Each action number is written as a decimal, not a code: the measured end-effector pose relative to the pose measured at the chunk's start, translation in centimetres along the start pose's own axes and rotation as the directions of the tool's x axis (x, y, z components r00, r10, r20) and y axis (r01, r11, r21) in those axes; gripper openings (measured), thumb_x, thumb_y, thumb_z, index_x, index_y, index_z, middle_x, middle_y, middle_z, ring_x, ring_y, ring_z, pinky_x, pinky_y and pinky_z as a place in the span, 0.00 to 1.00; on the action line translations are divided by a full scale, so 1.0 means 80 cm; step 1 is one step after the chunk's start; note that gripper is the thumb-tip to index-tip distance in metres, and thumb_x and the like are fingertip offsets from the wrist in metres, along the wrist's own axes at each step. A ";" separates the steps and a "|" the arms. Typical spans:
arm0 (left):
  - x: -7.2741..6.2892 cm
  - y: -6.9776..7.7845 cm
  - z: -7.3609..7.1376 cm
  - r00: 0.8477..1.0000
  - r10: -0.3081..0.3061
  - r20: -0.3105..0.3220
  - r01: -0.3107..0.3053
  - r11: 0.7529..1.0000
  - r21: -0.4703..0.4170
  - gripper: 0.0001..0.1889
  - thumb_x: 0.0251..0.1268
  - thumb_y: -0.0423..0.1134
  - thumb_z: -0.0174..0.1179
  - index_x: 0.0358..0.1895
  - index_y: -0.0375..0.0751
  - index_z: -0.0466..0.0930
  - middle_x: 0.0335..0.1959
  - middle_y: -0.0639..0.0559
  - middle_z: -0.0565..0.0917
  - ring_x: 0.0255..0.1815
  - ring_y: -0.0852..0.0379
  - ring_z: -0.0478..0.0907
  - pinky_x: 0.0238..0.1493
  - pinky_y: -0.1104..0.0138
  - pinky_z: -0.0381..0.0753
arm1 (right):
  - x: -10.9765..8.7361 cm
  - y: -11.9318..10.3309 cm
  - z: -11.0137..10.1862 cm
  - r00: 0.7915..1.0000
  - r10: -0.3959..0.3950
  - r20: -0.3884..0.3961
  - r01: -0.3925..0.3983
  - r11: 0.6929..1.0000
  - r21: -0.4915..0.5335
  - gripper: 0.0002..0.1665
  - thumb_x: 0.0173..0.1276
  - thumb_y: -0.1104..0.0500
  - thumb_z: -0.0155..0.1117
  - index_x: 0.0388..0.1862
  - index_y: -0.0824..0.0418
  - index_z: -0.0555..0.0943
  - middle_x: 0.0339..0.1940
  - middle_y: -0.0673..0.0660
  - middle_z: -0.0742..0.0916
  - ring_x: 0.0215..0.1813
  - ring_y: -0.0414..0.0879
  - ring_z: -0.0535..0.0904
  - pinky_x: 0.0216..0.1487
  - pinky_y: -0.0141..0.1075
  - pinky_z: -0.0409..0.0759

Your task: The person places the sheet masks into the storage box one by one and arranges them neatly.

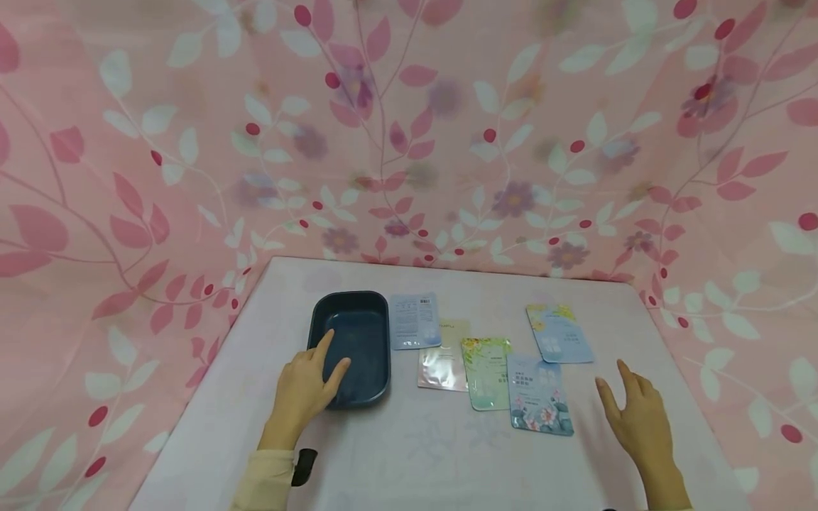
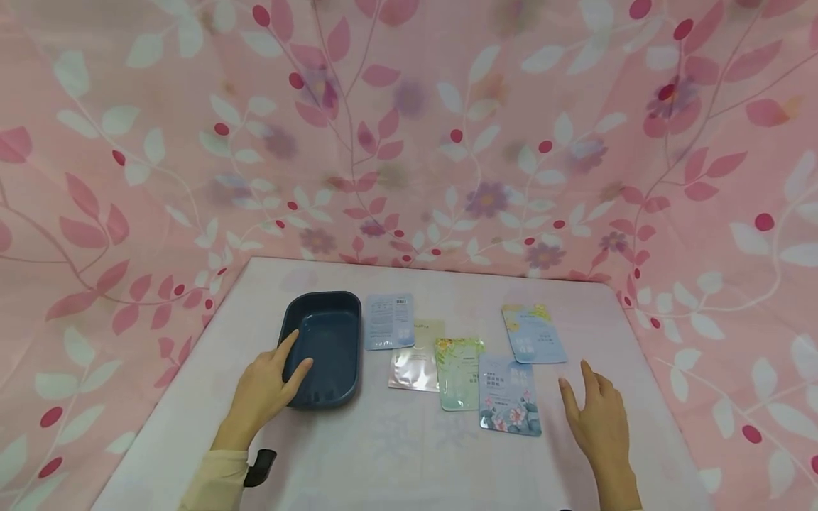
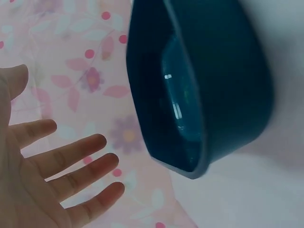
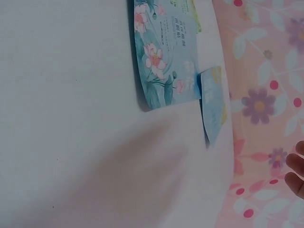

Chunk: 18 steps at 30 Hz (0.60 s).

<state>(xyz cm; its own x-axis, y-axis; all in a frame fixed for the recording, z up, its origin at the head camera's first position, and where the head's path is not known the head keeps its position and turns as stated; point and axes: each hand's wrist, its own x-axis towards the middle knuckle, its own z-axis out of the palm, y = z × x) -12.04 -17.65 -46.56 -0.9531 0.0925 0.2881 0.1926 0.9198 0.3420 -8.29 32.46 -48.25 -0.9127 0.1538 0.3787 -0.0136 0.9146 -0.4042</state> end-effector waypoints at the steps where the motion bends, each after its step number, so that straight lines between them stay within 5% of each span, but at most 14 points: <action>1: -0.003 -0.001 0.002 1.000 0.003 -0.008 -0.003 1.000 -0.005 0.33 0.65 0.54 0.56 0.67 0.38 0.64 0.46 0.31 0.80 0.46 0.37 0.77 0.46 0.45 0.75 | -0.001 0.000 0.001 1.000 0.009 0.010 -0.009 1.000 -0.002 0.31 0.70 0.52 0.56 0.60 0.75 0.68 0.49 0.81 0.74 0.48 0.77 0.69 0.47 0.67 0.67; 18: -0.055 -0.025 0.049 0.983 0.029 -0.183 -0.039 0.998 -0.056 0.26 0.51 0.39 0.70 0.49 0.24 0.77 0.45 0.29 0.76 0.47 0.34 0.73 0.44 0.46 0.76 | -0.019 0.005 0.017 1.000 0.022 0.006 -0.022 1.000 0.012 0.30 0.66 0.56 0.61 0.58 0.77 0.69 0.45 0.81 0.76 0.38 0.70 0.77 0.38 0.63 0.72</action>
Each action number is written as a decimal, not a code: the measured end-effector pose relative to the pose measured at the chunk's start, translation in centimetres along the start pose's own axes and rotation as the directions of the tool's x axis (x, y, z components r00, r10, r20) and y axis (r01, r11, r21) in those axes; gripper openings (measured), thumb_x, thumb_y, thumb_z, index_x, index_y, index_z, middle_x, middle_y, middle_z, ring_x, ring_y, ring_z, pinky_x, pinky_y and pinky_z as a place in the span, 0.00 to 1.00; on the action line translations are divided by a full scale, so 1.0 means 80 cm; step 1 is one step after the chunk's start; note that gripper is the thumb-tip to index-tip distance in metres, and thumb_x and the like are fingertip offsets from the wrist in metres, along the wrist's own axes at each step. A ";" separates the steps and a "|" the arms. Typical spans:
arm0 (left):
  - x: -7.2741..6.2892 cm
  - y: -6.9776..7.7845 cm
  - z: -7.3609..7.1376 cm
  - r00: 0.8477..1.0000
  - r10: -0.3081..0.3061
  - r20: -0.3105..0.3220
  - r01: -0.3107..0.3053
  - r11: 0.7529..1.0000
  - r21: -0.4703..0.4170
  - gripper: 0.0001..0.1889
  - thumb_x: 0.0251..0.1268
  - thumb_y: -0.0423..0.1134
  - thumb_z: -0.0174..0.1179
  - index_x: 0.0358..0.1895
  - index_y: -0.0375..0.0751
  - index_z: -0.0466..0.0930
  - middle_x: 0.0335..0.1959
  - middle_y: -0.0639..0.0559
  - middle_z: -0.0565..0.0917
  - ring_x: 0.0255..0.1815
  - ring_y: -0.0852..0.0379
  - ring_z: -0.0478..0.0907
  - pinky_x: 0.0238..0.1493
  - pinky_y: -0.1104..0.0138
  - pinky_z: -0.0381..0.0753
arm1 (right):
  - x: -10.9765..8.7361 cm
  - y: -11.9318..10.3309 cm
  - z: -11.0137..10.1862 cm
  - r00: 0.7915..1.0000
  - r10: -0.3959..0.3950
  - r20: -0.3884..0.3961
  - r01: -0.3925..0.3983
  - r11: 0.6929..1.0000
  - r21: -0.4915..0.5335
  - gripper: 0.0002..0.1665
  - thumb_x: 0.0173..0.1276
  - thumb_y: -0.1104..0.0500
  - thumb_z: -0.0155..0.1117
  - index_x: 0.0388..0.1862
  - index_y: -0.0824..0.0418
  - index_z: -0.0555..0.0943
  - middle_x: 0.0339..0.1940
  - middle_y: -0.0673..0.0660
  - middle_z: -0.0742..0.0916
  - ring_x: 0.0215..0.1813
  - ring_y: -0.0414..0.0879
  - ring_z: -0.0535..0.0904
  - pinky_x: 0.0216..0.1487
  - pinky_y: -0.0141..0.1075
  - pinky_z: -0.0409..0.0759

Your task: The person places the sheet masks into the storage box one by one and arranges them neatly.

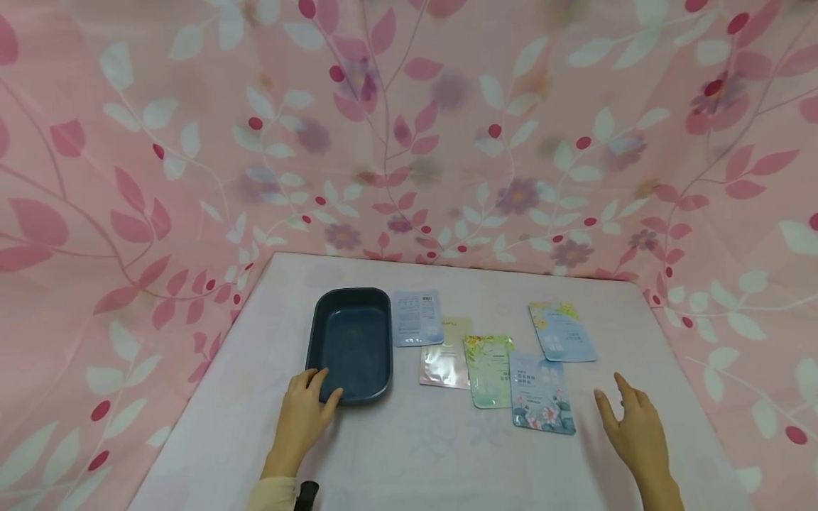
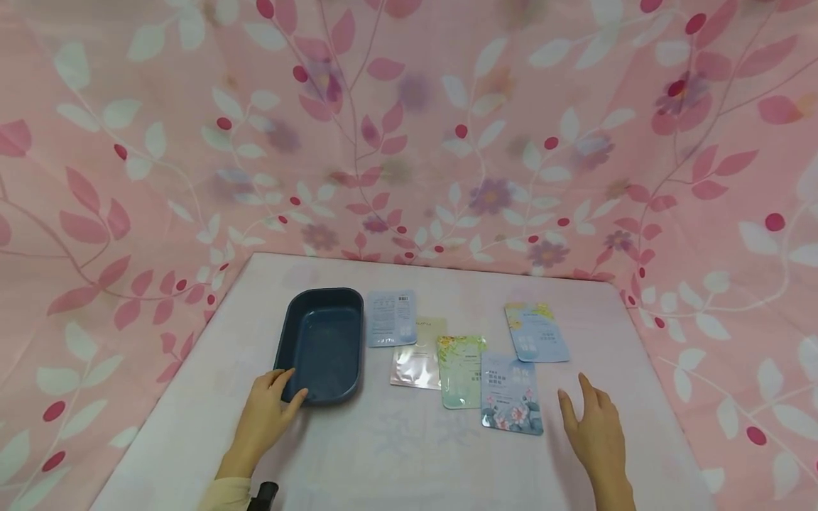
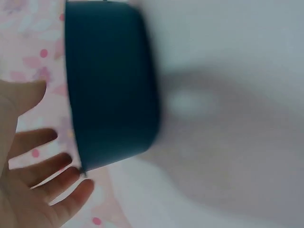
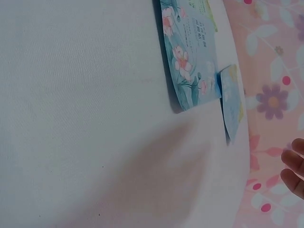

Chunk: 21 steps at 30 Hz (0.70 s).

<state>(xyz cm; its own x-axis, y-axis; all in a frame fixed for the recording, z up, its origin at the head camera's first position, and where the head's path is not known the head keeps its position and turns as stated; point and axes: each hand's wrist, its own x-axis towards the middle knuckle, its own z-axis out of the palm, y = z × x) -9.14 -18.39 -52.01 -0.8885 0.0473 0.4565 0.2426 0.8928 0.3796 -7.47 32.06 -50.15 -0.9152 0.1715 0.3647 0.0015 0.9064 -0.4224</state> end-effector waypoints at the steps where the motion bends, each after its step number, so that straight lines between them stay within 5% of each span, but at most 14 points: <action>1: -0.003 0.000 0.003 1.000 -0.006 -0.016 0.006 1.000 -0.002 0.26 0.51 0.38 0.70 0.50 0.22 0.75 0.46 0.27 0.75 0.48 0.33 0.72 0.44 0.46 0.76 | 0.000 -0.001 0.000 1.000 0.001 -0.001 -0.001 1.000 0.005 0.30 0.66 0.57 0.61 0.58 0.77 0.69 0.45 0.81 0.76 0.38 0.70 0.77 0.38 0.63 0.72; 9: -0.015 -0.006 0.020 0.975 -0.193 -0.106 0.188 0.981 -0.056 0.29 0.53 0.32 0.66 0.54 0.12 0.67 0.45 0.22 0.71 0.42 0.30 0.72 0.37 0.46 0.77 | -0.005 -0.003 0.004 0.999 0.028 0.033 -0.028 1.000 0.002 0.31 0.66 0.56 0.60 0.59 0.77 0.68 0.46 0.81 0.76 0.38 0.69 0.77 0.37 0.63 0.73; 21: -0.026 -0.017 0.033 0.975 -0.166 -0.149 0.155 0.984 -0.085 0.10 0.55 0.32 0.65 0.34 0.25 0.81 0.37 0.29 0.75 0.35 0.38 0.74 0.32 0.50 0.78 | -0.009 0.000 0.007 0.992 0.064 0.111 -0.063 0.998 -0.012 0.33 0.68 0.54 0.58 0.61 0.77 0.65 0.48 0.82 0.74 0.38 0.69 0.78 0.35 0.62 0.74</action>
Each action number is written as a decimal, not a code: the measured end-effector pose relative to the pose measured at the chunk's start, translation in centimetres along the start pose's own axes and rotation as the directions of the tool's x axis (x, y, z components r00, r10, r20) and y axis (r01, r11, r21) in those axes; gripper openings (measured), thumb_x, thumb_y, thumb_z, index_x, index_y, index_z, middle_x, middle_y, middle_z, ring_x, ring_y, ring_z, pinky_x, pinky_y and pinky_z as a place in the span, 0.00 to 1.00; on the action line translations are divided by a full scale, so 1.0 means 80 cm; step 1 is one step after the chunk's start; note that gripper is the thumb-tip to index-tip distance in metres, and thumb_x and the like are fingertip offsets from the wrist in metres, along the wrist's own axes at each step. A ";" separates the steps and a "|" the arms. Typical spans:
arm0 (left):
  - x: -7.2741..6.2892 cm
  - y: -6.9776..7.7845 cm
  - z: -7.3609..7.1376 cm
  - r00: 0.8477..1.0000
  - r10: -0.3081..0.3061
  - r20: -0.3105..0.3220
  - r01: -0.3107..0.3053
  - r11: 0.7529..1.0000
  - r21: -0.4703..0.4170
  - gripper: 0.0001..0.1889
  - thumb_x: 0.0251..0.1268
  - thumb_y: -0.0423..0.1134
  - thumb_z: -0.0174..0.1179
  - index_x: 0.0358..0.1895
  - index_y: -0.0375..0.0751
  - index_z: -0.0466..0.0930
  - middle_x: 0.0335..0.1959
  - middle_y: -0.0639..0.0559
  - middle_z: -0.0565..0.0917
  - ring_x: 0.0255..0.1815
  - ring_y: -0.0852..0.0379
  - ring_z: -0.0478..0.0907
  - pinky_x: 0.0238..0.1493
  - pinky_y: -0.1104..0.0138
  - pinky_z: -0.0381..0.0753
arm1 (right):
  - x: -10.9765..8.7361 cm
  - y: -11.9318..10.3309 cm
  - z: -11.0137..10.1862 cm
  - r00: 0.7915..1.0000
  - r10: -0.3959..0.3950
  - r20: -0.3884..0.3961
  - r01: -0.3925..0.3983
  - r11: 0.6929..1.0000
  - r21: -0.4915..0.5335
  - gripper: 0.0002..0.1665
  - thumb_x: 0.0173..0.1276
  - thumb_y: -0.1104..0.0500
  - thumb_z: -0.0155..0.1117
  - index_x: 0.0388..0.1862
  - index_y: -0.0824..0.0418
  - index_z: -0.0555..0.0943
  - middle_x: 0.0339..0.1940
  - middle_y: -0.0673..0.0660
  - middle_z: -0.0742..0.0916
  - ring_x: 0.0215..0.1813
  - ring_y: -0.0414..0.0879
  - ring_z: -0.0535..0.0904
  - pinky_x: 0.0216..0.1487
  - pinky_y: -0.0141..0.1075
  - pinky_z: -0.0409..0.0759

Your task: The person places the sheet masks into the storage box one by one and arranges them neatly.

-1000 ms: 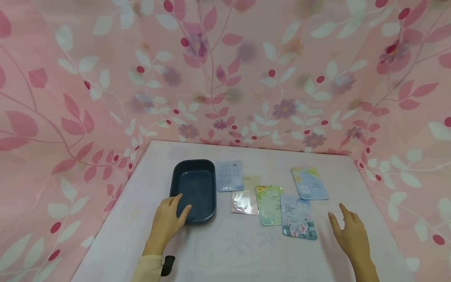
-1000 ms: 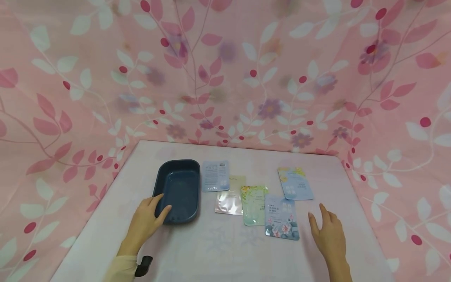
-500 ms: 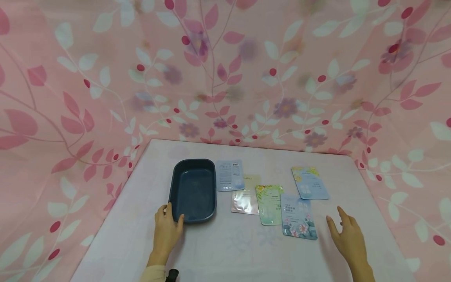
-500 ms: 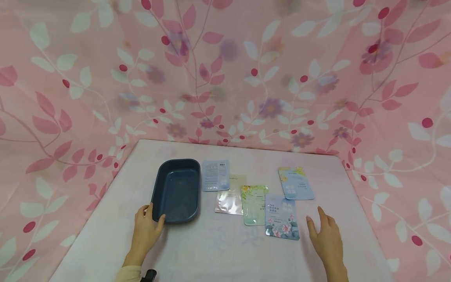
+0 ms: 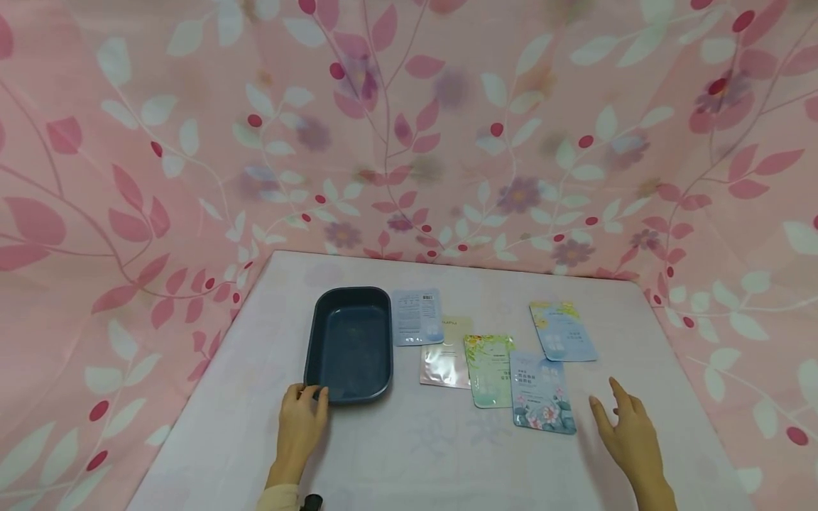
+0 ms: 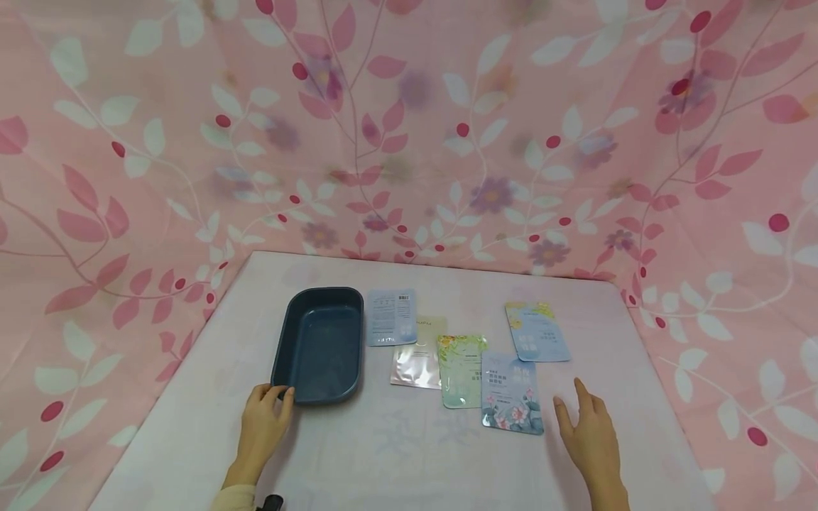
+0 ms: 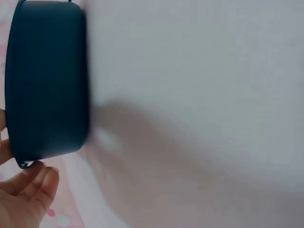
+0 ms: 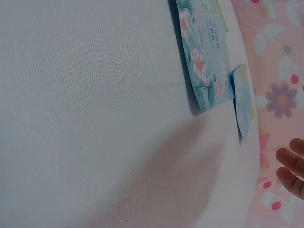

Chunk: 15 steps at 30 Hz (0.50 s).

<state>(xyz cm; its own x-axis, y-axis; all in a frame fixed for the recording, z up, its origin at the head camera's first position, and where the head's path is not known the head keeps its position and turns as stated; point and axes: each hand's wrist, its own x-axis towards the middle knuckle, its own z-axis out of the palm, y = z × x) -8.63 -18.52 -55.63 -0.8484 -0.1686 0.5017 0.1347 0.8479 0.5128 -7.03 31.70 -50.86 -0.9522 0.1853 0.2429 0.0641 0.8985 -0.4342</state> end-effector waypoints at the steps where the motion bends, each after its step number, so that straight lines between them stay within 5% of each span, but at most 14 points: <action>1: -0.002 -0.001 0.001 1.000 0.005 0.004 -0.005 1.000 -0.006 0.10 0.54 0.32 0.66 0.34 0.25 0.81 0.38 0.29 0.75 0.36 0.39 0.73 0.32 0.50 0.78 | 0.000 0.000 0.000 1.000 0.002 0.008 -0.002 1.000 -0.002 0.33 0.68 0.54 0.58 0.61 0.77 0.65 0.48 0.82 0.73 0.38 0.69 0.78 0.35 0.62 0.74; 10: -0.008 -0.008 0.000 0.999 0.014 0.052 -0.012 0.999 -0.034 0.20 0.49 0.41 0.72 0.38 0.27 0.81 0.43 0.30 0.73 0.42 0.40 0.71 0.34 0.51 0.78 | -0.002 -0.002 0.003 0.999 0.003 0.040 -0.003 1.000 0.006 0.33 0.69 0.54 0.57 0.62 0.77 0.64 0.48 0.82 0.73 0.39 0.69 0.78 0.35 0.62 0.74; 15: -0.012 -0.008 0.002 0.999 0.015 0.029 -0.014 0.999 -0.050 0.25 0.44 0.41 0.74 0.42 0.25 0.80 0.51 0.27 0.71 0.44 0.39 0.71 0.36 0.50 0.77 | -0.004 -0.001 0.006 0.999 -0.008 0.036 0.007 1.000 0.013 0.33 0.69 0.54 0.58 0.62 0.76 0.64 0.48 0.82 0.73 0.38 0.69 0.78 0.34 0.61 0.75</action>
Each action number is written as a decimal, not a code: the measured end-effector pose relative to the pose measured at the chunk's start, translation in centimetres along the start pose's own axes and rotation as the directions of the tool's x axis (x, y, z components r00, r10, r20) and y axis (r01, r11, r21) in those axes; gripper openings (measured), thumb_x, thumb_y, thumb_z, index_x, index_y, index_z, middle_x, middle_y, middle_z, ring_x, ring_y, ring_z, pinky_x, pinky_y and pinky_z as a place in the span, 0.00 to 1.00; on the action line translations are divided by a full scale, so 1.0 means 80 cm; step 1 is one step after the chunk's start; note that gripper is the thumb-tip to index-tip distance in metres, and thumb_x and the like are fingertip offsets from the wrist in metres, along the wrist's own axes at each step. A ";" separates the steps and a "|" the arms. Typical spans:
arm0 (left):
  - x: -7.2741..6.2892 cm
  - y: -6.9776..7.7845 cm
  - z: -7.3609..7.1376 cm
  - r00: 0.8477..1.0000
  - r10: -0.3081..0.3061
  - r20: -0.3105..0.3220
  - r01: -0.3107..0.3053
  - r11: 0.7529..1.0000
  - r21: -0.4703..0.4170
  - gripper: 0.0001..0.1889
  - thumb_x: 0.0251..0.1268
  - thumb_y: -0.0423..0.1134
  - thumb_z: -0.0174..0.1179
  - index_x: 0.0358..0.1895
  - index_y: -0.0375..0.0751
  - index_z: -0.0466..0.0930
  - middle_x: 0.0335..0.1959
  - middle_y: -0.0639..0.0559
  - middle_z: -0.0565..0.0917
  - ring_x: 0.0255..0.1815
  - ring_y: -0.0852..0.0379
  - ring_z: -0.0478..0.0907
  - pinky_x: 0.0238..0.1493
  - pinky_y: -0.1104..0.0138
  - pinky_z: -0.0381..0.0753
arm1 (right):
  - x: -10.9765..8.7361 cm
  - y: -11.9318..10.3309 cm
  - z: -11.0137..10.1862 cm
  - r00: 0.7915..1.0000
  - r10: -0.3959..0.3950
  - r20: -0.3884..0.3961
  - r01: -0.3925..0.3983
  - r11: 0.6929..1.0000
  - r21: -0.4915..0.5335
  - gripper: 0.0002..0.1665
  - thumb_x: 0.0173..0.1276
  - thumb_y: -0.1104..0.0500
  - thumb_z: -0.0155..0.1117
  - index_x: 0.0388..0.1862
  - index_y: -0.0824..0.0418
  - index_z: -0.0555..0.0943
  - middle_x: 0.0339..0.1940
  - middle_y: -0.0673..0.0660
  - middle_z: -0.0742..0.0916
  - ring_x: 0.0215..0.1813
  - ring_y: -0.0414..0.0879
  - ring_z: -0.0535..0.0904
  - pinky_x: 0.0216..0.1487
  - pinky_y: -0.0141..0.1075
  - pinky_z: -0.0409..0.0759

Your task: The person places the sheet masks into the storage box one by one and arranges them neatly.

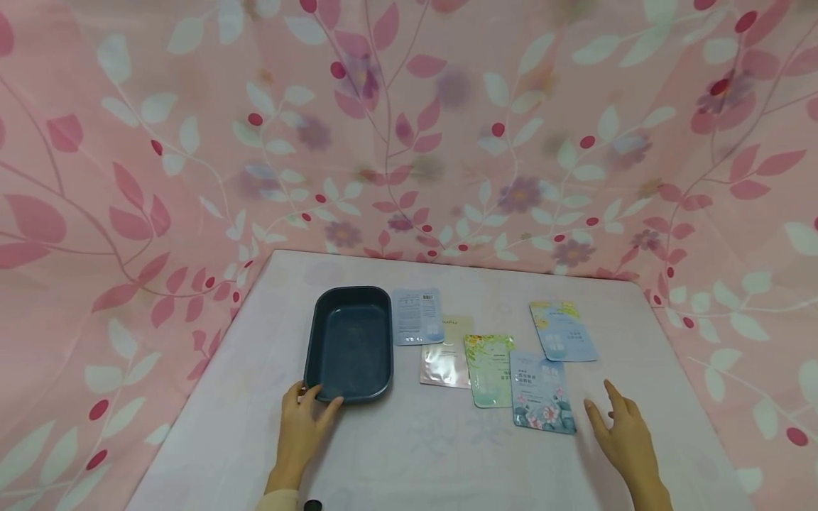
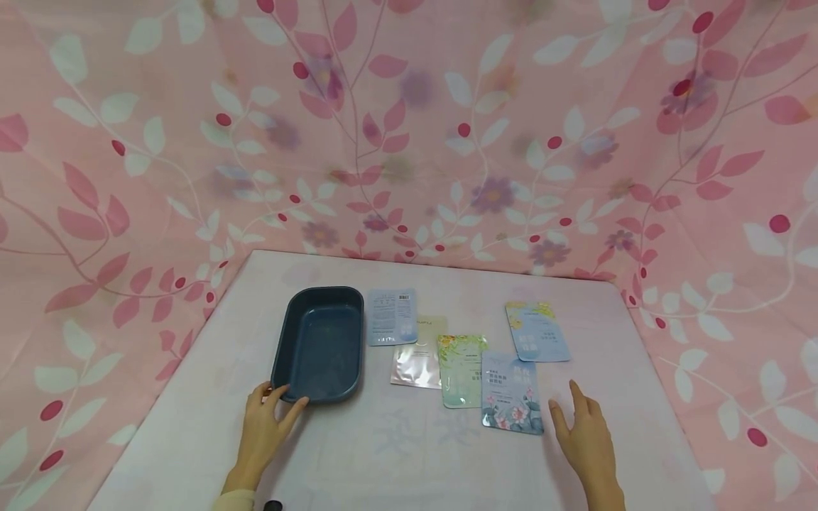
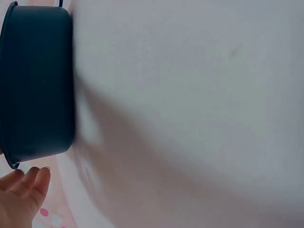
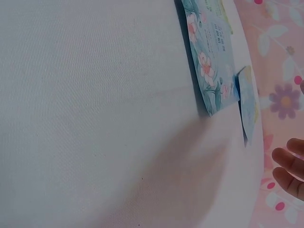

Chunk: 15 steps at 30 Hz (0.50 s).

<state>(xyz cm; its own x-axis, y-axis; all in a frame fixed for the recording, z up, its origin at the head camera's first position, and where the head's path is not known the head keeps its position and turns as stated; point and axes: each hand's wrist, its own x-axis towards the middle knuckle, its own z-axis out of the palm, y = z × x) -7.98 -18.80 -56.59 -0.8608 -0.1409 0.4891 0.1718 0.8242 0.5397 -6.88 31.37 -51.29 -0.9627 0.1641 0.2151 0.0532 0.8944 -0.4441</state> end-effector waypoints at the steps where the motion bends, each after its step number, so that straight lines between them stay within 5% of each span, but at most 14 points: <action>1: -0.001 0.000 0.001 1.000 0.011 -0.014 -0.012 1.000 -0.005 0.26 0.43 0.40 0.75 0.42 0.24 0.80 0.53 0.26 0.70 0.44 0.39 0.71 0.36 0.50 0.77 | -0.001 0.000 0.000 1.000 -0.002 -0.003 0.002 1.000 0.001 0.33 0.68 0.54 0.58 0.62 0.76 0.64 0.48 0.82 0.73 0.38 0.69 0.78 0.34 0.61 0.75; 8: 0.002 0.001 0.004 0.983 0.137 -0.120 -0.139 0.990 -0.007 0.24 0.31 0.36 0.78 0.35 0.24 0.81 0.51 0.28 0.73 0.44 0.38 0.71 0.37 0.54 0.74 | -0.003 0.002 0.003 1.000 -0.010 -0.008 0.010 1.000 0.006 0.32 0.68 0.55 0.59 0.62 0.76 0.65 0.47 0.82 0.74 0.37 0.67 0.79 0.31 0.60 0.75; 15: 0.007 0.001 0.003 0.980 0.175 -0.092 -0.179 0.983 -0.043 0.20 0.30 0.33 0.78 0.29 0.26 0.81 0.36 0.38 0.78 0.38 0.43 0.75 0.37 0.55 0.77 | -0.006 0.009 0.010 1.000 -0.003 0.008 0.003 1.000 0.018 0.33 0.68 0.55 0.59 0.61 0.77 0.64 0.47 0.82 0.74 0.36 0.67 0.79 0.30 0.58 0.76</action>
<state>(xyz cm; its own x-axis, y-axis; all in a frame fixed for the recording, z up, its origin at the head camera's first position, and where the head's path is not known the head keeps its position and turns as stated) -8.55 -18.66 -56.44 -0.7697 -0.0445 0.6368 0.3438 0.8116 0.4722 -6.62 31.63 -52.41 -0.9650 0.1578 0.2092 0.0455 0.8871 -0.4594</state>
